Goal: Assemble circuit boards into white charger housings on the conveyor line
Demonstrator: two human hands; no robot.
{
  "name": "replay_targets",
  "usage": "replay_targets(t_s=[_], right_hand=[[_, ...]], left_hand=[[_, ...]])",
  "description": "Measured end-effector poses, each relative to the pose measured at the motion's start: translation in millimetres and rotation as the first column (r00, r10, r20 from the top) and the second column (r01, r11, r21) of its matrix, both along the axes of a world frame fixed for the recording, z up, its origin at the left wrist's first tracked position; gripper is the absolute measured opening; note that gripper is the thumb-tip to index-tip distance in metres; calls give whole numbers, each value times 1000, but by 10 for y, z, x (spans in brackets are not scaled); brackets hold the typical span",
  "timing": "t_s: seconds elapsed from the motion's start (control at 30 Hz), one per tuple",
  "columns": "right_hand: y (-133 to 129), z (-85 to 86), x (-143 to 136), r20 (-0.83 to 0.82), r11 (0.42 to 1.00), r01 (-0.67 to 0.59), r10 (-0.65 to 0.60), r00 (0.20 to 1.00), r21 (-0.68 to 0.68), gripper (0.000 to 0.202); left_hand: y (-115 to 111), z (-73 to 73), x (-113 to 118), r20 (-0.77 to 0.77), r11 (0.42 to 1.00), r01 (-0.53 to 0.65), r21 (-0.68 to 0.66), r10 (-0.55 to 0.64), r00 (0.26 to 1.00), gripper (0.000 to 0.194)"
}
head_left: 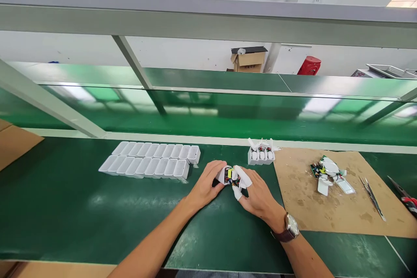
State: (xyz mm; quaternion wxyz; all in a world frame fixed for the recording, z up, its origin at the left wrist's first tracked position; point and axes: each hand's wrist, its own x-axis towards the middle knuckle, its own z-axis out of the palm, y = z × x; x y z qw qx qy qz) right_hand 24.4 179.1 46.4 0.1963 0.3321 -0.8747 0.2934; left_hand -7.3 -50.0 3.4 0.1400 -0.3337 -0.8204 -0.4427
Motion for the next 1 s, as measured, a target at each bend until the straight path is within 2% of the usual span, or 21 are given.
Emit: replay_targets(t_s=[0.3, 0.67, 1.0], right_hand=[[4, -7, -11, -12, 1000, 2, -2, 1000, 27, 76], [11, -3, -9, 3, 999, 28, -28, 1000, 28, 79], [19, 37, -11, 38, 999, 6, -8, 999, 52, 79]], left_hand=[[6, 33, -6, -14, 1000, 1, -2, -1, 1000, 53], [15, 7, -5, -11, 1000, 1, 1, -1, 1000, 56], [23, 85, -5, -44, 1000, 5, -7, -5, 999, 55]])
